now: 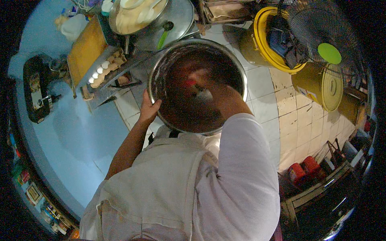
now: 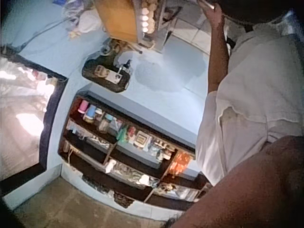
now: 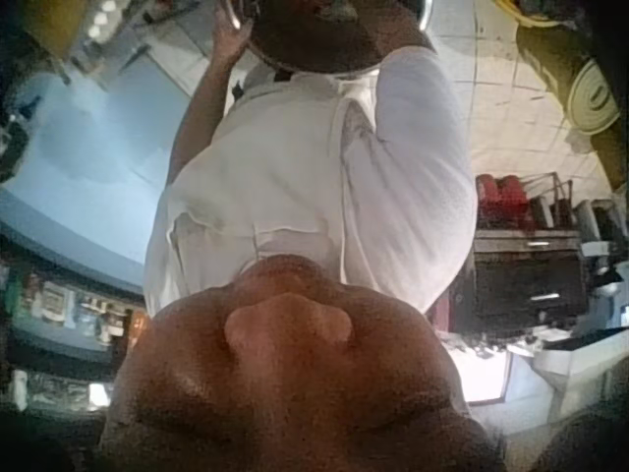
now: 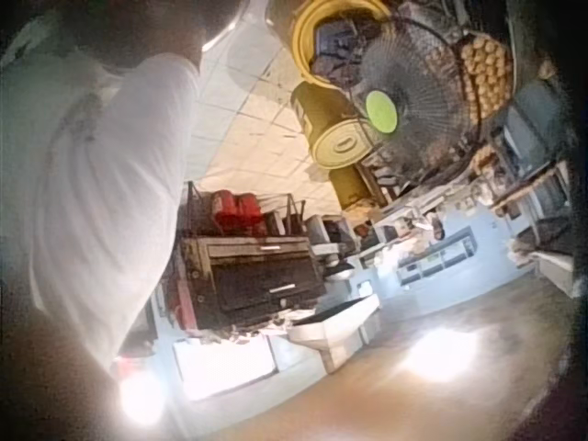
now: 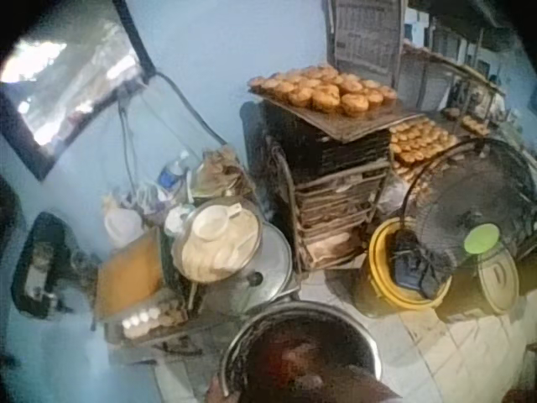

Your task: The person retrieves a dark dough mass from a metal bowl, places it on a white countertop, and rolls it into a long cylinder. They then use a red plastic scraper to cut the cylinder into small uniform pieces, which are arranged in rows on the counter.

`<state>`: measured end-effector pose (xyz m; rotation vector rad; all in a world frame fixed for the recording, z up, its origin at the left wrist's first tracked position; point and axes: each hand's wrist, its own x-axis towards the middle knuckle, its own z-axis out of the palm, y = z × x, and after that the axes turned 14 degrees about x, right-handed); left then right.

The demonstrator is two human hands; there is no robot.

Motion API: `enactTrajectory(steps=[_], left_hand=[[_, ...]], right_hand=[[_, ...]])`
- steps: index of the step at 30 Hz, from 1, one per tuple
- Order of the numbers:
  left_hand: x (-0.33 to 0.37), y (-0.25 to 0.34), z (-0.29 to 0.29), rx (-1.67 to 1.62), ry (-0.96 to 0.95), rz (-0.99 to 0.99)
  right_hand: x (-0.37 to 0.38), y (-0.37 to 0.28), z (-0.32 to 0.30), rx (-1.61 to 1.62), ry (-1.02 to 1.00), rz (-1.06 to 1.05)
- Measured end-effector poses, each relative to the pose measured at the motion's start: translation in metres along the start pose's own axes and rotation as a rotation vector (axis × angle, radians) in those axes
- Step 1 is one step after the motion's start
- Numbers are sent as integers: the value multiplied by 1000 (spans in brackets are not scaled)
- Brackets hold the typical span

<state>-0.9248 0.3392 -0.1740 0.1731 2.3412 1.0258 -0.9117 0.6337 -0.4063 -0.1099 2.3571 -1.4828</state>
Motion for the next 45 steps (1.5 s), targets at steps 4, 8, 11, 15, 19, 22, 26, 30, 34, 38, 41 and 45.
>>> enactTrajectory(steps=[4, 8, 11, 15, 19, 22, 26, 30, 34, 38, 41, 45], left_hand=[[-6, 2, 3, 23, 67, -22], [-10, 8, -3, 181, 104, 39], [-6, 33, -6, 180, 43, -38], [-8, 34, -5, 153, 80, -37], [-4, 16, -2, 158, 97, 17], [4, 24, -3, 148, 78, 47], [-2, 26, -4, 157, 91, 14], [-1, 23, -4, 133, 65, -2], [-1, 24, -6, 94, 47, -46], [9, 14, -2, 118, -2, -3], [0, 19, 0, 163, 73, -36], [0, 9, 2, 144, 87, 0]], right_hand=[[26, -34, -55, -465, 215, 105], [32, -58, -46, -400, 141, 311], [41, -12, 0, -326, 168, 284], [35, -19, 39, -176, 6, 160], [0, -46, 52, -617, -227, -145], [2, -19, 21, -698, -433, -146], [9, -27, -58, -155, 57, 413], [7, -20, -47, -369, 192, 430], [-2, -27, -19, -40, 320, 588], [-31, 15, 15, -46, 62, 492], [-44, 6, 30, -33, 4, 329], [-28, -33, -20, 175, -142, 310]])
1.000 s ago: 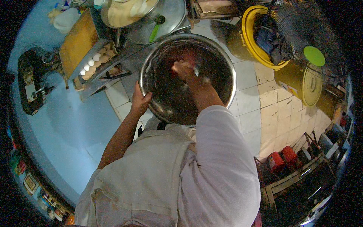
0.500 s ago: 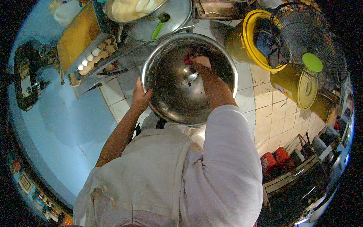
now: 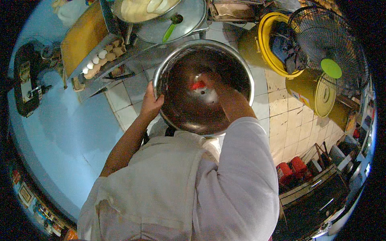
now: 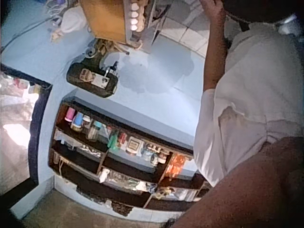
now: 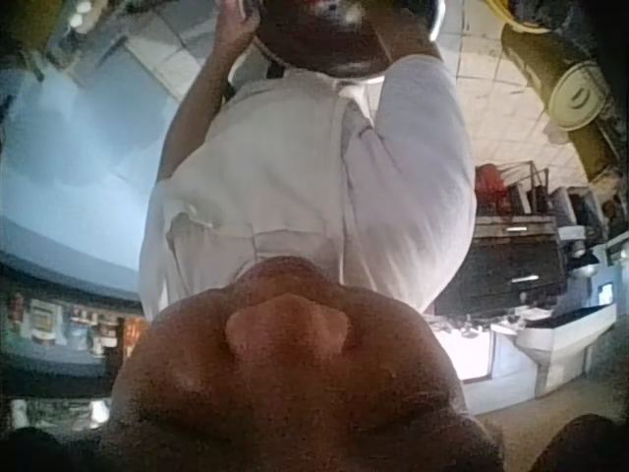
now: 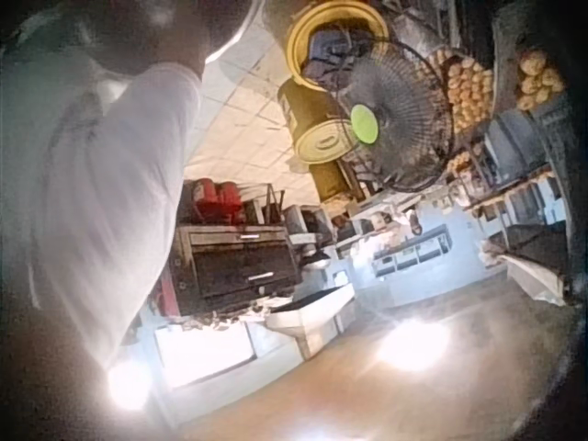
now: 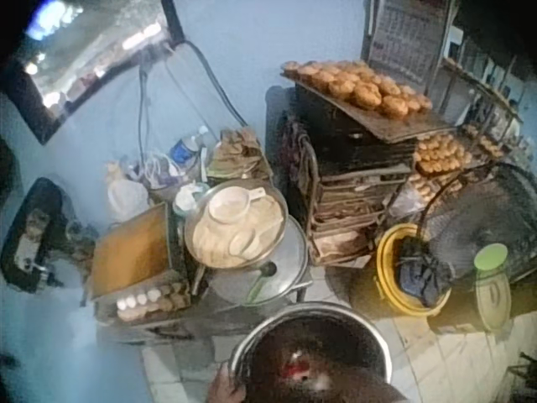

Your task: The person retrieves a dark dough mass from a metal bowl, places it on a white countertop, and rolls it into a long cylinder. They then use a red plastic scraper to cut the cylinder into small uniform pieces, which are arranged in rows on the counter.

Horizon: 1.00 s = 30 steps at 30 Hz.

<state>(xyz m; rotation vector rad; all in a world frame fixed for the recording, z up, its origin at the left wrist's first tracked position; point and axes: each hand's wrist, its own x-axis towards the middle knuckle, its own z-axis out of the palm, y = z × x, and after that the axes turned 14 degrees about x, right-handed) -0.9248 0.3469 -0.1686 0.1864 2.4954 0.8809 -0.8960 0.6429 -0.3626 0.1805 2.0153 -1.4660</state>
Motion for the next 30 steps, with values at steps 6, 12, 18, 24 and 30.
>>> enactTrajectory(steps=[6, 12, 18, 24, 30], left_hand=[[6, 17, -5, -10, -76, 3], [-3, 4, 3, -2, -16, -58], [-1, 14, -5, 35, -52, -23], [-3, 19, -6, 45, 18, 90], [2, 13, -5, -28, -55, 51]], right_hand=[[19, 116, 10, -16, 258, -63], [-34, 20, 50, 388, 463, 380], [-21, 15, 100, 143, 550, 354], [4, 30, 117, 261, 238, 169], [2, 10, 111, 625, -142, 206]])
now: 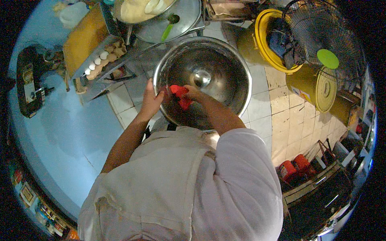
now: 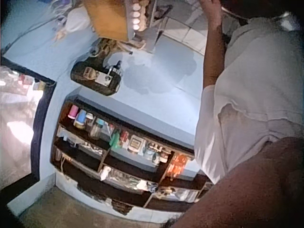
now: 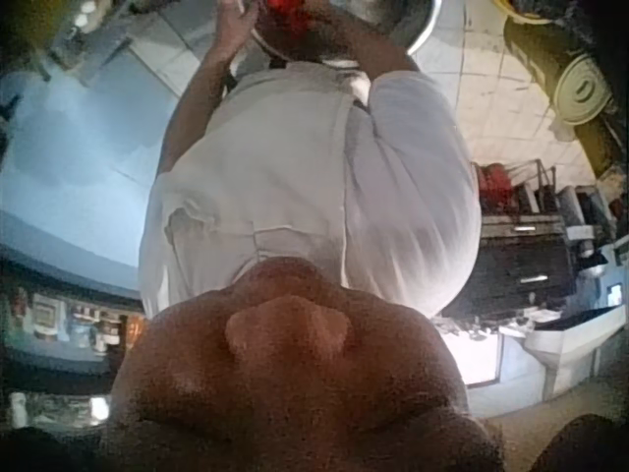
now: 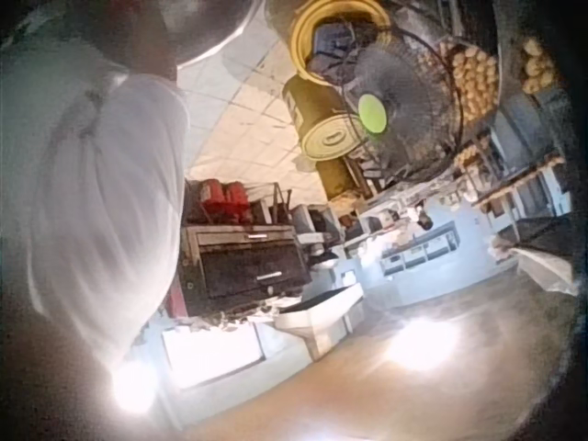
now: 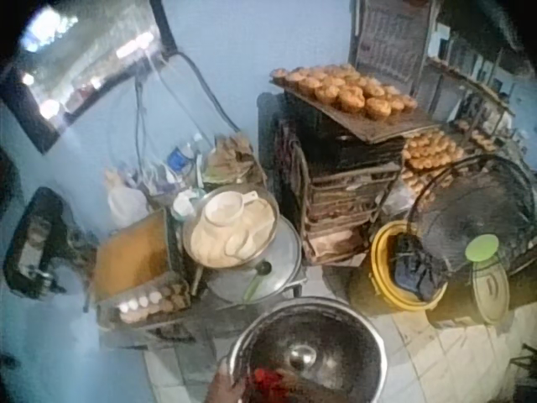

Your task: The person retrieves a dark dough mass from a metal bowl, places it on a white countertop, and rolls it into a long cylinder. They then use a red plastic scraper to cut the cylinder into small uniform pieces, which are arranged in rows on the counter.

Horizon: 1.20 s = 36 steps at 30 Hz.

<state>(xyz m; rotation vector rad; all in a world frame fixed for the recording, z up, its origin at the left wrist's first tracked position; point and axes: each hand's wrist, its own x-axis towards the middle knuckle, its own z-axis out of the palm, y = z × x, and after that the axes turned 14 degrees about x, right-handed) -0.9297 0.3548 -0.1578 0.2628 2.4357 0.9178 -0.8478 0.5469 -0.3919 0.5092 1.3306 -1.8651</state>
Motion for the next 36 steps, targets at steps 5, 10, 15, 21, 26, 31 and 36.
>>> enactTrajectory(steps=[5, 10, 15, 21, 26, 31, 36], left_hand=[[4, -31, 16, 40, 194, 75], [4, 29, -17, 63, 358, 342], [14, 31, 15, -544, 125, 107], [35, 74, 33, -1239, -325, -352], [39, 77, 57, -1137, -202, -358], [39, 80, 71, -1099, -102, -406], [38, 62, 80, -790, -144, -434]], right_hand=[[-59, -78, 14, 173, -96, 38], [-100, -104, 12, -100, 155, -251], [-162, -170, 25, -348, 395, -430], [-207, -211, 61, -519, 604, -508], [-212, -214, 70, -509, 615, -448], [-204, -207, 73, -498, 657, -597], [-194, -202, 71, -619, 765, -599]])
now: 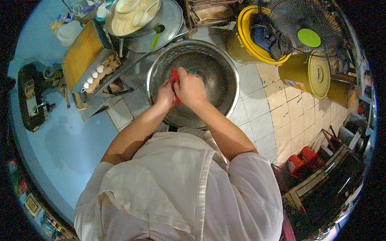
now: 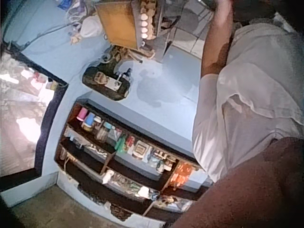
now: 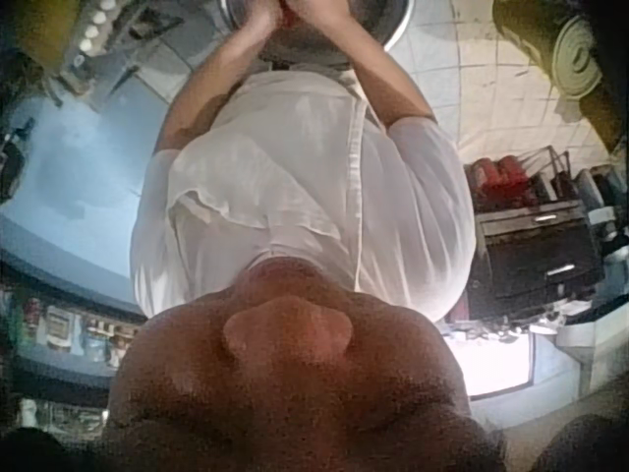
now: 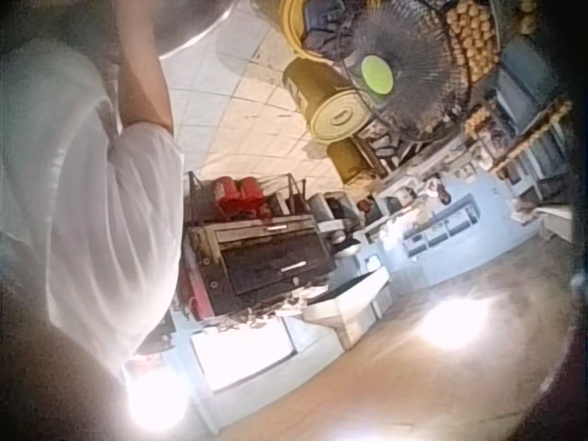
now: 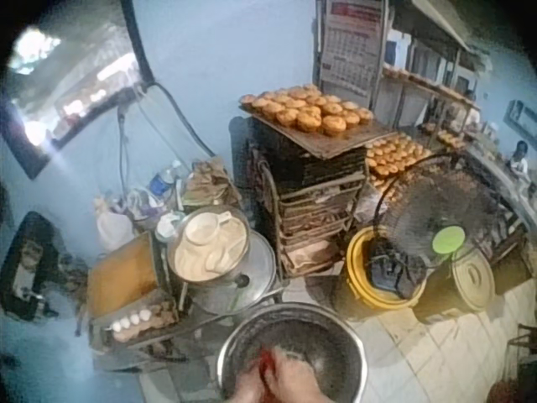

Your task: The person retrieves a dark dough mass from a metal bowl, places it on a white countertop, and rolls it into a long cylinder. They then use a red plastic scraper to cut the cylinder into small uniform pieces, which are arranged in rows on the counter.

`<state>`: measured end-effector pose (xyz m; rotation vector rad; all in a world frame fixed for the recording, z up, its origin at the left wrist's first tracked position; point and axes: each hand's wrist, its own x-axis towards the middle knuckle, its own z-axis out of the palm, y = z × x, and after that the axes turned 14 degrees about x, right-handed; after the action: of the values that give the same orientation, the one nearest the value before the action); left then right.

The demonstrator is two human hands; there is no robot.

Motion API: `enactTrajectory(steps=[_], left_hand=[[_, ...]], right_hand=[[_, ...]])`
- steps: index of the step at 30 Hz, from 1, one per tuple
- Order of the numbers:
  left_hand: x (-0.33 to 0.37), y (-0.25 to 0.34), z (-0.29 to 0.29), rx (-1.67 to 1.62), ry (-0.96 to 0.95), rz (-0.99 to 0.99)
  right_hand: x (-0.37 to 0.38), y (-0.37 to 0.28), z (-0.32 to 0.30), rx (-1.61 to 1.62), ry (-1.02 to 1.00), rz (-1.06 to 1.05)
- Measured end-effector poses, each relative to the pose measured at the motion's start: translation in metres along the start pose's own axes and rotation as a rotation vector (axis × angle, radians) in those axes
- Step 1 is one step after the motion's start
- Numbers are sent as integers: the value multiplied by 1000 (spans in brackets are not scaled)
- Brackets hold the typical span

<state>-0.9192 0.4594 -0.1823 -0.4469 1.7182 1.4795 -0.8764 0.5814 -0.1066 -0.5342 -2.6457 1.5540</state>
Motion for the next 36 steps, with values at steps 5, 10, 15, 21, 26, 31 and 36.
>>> enactTrajectory(steps=[5, 10, 15, 21, 26, 31, 36], left_hand=[[-19, -21, 1, 108, -32, -125], [-26, -26, -22, 75, -284, -242], [-31, -7, -54, -16, -333, -192], [-38, 5, -70, -124, -473, -71], [-30, -3, -80, -246, -654, -26], [-32, 3, -80, -317, -591, -48], [-37, -2, -76, -151, -490, -39]], right_hand=[[15, 30, 17, 34, 77, 26], [59, 96, 12, 77, 69, 131], [96, 177, 15, -395, -222, 207], [112, 232, 64, -633, -335, 159], [94, 233, 108, -500, -431, 185], [41, 210, 126, -231, -495, 215], [90, 180, 77, -566, -651, 4]])
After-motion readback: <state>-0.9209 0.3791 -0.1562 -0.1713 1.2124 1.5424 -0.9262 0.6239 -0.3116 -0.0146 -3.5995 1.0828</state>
